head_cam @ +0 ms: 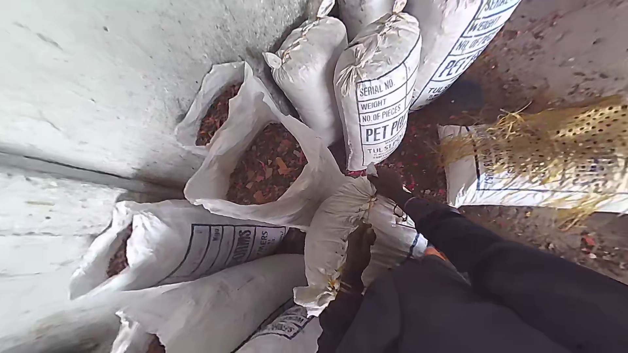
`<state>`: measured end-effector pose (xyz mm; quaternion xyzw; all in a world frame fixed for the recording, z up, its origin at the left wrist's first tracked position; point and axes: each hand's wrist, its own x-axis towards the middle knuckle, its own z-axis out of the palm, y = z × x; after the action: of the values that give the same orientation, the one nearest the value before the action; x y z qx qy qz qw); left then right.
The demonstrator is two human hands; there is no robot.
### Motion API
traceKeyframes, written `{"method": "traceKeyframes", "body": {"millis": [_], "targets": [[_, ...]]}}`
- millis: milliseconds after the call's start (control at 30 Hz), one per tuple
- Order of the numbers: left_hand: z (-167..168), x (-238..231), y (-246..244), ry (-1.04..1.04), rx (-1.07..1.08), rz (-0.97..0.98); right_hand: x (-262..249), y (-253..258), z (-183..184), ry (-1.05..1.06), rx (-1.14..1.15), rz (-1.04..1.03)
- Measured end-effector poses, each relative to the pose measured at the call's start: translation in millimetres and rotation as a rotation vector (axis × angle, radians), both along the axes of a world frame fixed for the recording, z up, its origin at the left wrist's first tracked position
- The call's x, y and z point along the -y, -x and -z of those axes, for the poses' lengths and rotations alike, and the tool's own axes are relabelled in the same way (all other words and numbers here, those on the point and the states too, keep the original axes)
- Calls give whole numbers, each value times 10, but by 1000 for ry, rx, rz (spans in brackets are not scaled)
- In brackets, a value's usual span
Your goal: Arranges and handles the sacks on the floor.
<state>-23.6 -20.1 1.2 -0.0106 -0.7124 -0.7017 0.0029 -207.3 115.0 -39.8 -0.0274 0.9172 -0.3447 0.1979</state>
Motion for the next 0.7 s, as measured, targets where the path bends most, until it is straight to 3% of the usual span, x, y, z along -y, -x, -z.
{"method": "traceKeyframes", "body": {"millis": [100,200,333,433,567,633,700], "targets": [[-15,-118,29,-29,40,-48,-5,-8,-34,-25,14,-7],[-239,-243,-57,-57,163,-122,-14,-99,44,27,-30,-23],[-261,-274,10,-136,137,-76,-145,-27,-61,116,5,9],[-164,-93,-99,-79,56,-143,-259,-126,-303,305,-57,7],[-242,93,-236,99,-32,-150,-357,-700,-586,191,-341,-315],[-293,41,-227,168,-58,-97,-221,-1011,-600,114,-306,-524],[-376,-11,-198,292,-102,-22,-122,-1209,-457,126,-470,-551]]}}
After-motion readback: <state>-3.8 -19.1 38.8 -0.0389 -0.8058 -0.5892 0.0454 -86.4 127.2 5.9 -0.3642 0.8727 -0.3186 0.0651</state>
